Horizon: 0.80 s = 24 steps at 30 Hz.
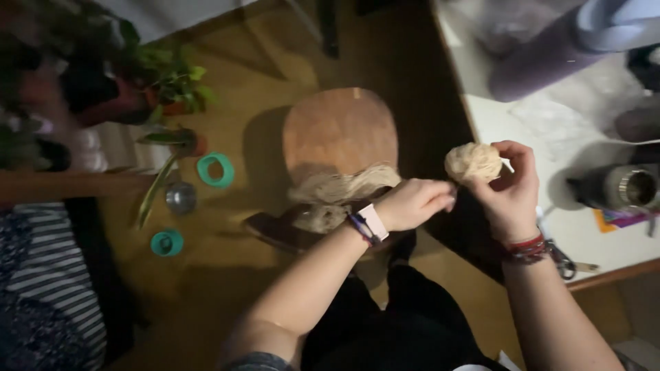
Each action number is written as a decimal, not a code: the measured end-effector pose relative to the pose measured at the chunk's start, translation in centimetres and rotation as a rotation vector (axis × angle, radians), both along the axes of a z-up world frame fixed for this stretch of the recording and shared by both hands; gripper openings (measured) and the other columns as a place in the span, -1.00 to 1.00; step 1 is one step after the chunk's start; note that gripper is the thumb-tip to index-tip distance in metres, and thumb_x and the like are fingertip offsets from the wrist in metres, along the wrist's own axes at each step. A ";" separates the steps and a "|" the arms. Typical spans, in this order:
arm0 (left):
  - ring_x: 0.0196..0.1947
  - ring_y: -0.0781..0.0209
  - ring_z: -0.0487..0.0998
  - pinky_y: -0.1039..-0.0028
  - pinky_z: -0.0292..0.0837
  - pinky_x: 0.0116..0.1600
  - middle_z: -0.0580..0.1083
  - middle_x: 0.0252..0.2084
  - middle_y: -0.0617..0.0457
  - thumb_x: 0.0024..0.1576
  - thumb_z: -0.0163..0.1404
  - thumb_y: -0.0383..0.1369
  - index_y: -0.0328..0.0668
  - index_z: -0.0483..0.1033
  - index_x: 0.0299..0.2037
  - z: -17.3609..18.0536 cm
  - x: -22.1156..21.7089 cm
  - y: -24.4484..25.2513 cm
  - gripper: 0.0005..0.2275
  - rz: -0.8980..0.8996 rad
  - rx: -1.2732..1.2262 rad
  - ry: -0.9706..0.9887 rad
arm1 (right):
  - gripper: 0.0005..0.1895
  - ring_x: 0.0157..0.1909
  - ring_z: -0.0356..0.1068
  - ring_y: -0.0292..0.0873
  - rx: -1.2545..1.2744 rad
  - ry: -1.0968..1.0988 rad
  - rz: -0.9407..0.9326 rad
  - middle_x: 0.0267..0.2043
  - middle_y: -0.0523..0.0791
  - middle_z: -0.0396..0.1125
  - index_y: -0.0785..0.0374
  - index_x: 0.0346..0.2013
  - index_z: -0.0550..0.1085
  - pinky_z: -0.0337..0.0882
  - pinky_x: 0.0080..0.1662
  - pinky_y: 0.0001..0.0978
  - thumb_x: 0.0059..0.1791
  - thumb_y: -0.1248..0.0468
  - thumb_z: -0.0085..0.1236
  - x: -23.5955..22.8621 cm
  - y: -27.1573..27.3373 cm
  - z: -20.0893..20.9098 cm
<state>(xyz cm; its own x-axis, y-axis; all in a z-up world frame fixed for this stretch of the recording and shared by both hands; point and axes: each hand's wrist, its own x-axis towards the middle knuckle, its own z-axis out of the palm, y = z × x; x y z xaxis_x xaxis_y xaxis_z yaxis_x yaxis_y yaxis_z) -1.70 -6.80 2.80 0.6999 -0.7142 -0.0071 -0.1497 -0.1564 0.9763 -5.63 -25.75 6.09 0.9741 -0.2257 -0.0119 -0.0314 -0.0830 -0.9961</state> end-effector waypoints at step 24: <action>-0.09 0.01 0.64 0.22 0.53 0.05 0.61 -0.30 0.02 0.34 -0.07 -0.30 -0.07 0.58 -0.23 -5.2 -6.5 -15.1 -0.82 0.189 -0.025 0.314 | -0.16 -0.11 0.40 0.30 -0.358 0.302 0.332 -0.10 0.28 0.31 0.51 0.17 0.34 0.44 -0.12 0.11 -0.37 0.47 0.47 -4.0 -18.9 -9.4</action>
